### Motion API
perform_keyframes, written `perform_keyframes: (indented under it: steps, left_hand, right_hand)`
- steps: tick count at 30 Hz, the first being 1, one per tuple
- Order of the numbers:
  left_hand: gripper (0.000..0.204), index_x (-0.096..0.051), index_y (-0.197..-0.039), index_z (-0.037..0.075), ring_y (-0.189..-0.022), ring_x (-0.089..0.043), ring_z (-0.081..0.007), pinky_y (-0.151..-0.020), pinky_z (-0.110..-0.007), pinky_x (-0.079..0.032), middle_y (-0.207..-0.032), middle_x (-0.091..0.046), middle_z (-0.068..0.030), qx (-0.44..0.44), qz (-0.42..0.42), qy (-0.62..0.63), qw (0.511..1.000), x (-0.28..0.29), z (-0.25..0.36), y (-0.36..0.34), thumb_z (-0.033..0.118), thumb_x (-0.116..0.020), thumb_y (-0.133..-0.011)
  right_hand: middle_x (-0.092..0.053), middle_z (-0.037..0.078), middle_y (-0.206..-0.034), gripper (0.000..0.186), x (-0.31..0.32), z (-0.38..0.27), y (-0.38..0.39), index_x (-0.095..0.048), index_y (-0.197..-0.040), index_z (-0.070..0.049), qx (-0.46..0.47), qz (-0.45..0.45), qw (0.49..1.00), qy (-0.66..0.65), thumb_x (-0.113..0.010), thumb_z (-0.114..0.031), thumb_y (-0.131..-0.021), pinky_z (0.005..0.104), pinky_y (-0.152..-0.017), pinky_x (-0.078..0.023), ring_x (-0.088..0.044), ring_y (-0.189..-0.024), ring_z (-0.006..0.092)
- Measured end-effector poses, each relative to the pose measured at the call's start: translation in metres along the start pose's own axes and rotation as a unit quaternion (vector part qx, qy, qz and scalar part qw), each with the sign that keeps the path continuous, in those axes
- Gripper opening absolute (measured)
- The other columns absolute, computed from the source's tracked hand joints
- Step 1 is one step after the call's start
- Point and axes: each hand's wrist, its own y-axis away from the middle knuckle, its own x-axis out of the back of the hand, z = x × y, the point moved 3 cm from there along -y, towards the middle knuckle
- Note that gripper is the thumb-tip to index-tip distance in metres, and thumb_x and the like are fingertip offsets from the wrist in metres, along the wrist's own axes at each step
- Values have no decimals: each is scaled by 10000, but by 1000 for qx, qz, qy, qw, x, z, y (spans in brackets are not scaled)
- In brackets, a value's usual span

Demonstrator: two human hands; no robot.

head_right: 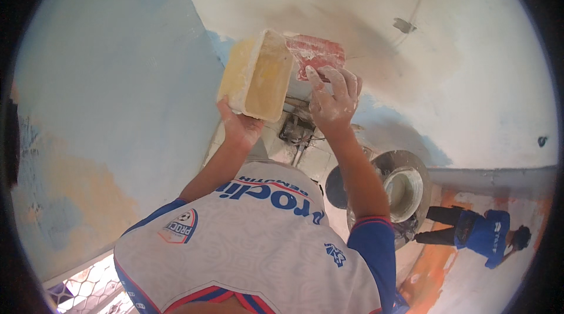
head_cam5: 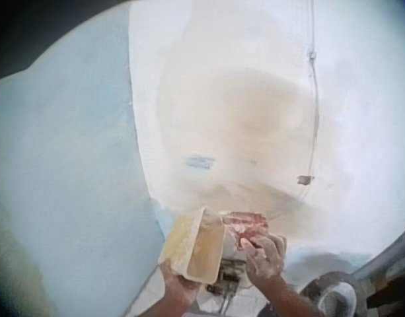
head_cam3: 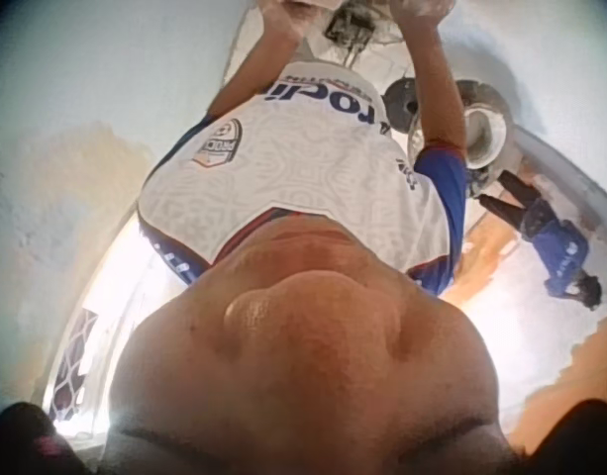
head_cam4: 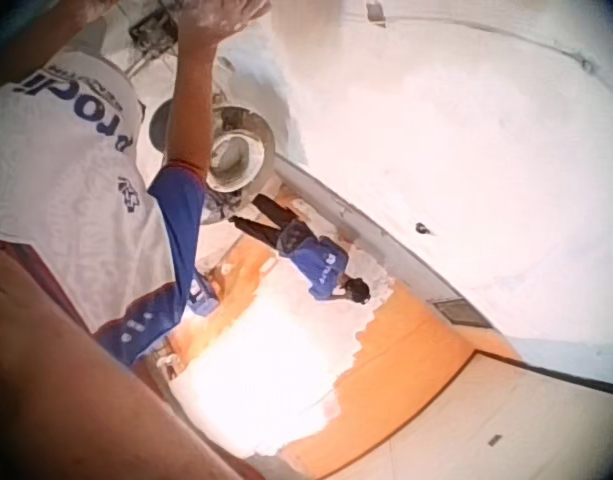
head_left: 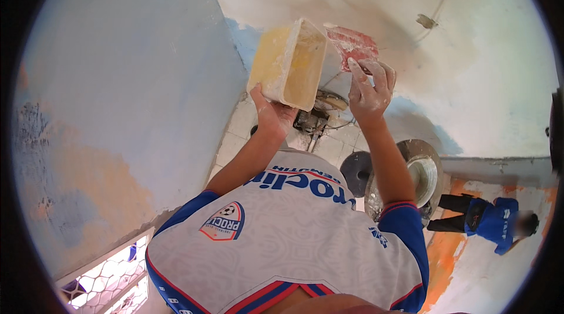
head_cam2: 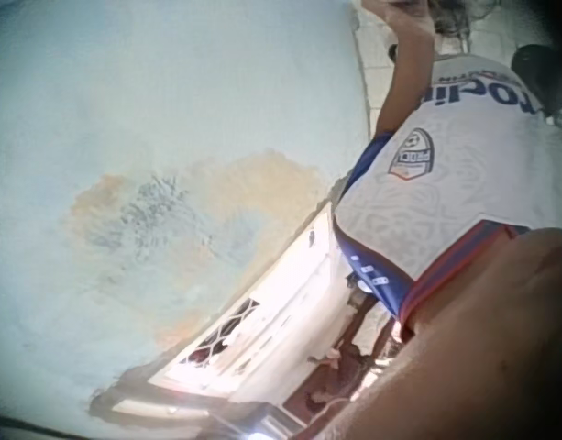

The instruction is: The person applies plaster to a wall using a putty knife, frequently scraping the knife against a container of plaster to reload it.

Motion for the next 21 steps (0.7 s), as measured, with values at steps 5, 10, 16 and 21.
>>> perform_keyframes:
  steps: [5,10,16,21]
  left_hand:
    - [688,-450,-1492,179,-1295,-566,-273,-1026,-480,-513,-1441,-554,-54,-28,-16,26,999,28,17,-16,593,-360,-950]
    - [702,-432,-1507,157,-1340,-540,-273,-1075,-486,-492,-1479,-528,-62,-35,-1,-2,999,56,55,-50,593,-401,-958]
    - [671,-489,-1452,173,-1250,-606,-271,-985,-479,-542,-1408,-581,-48,-9,30,15,999,63,103,-60,590,-401,-934]
    - [660,-471,-1464,162,-1290,-582,-266,-1023,-454,-530,-1425,-569,-55,-9,-4,-31,999,56,164,-92,570,-402,-951]
  right_hand:
    - [-686,91,-1027,213,-48,15,-10,-713,-1107,-32,-306,58,933,-182,-677,-6,-899,343,-814,-507,-644,-898,227]
    - [-688,83,-1080,189,-157,58,-28,-652,-1146,28,-466,133,784,-389,-644,-56,-977,291,-805,-508,-637,-916,136]
    - [-678,58,-993,208,-251,74,-40,-652,-1161,31,-472,129,804,-340,-665,-60,-974,250,-729,-487,-605,-843,102]
    - [-703,83,-962,238,-297,47,-54,-690,-1163,39,-536,62,781,-314,-675,-87,-963,276,-706,-508,-614,-791,120]
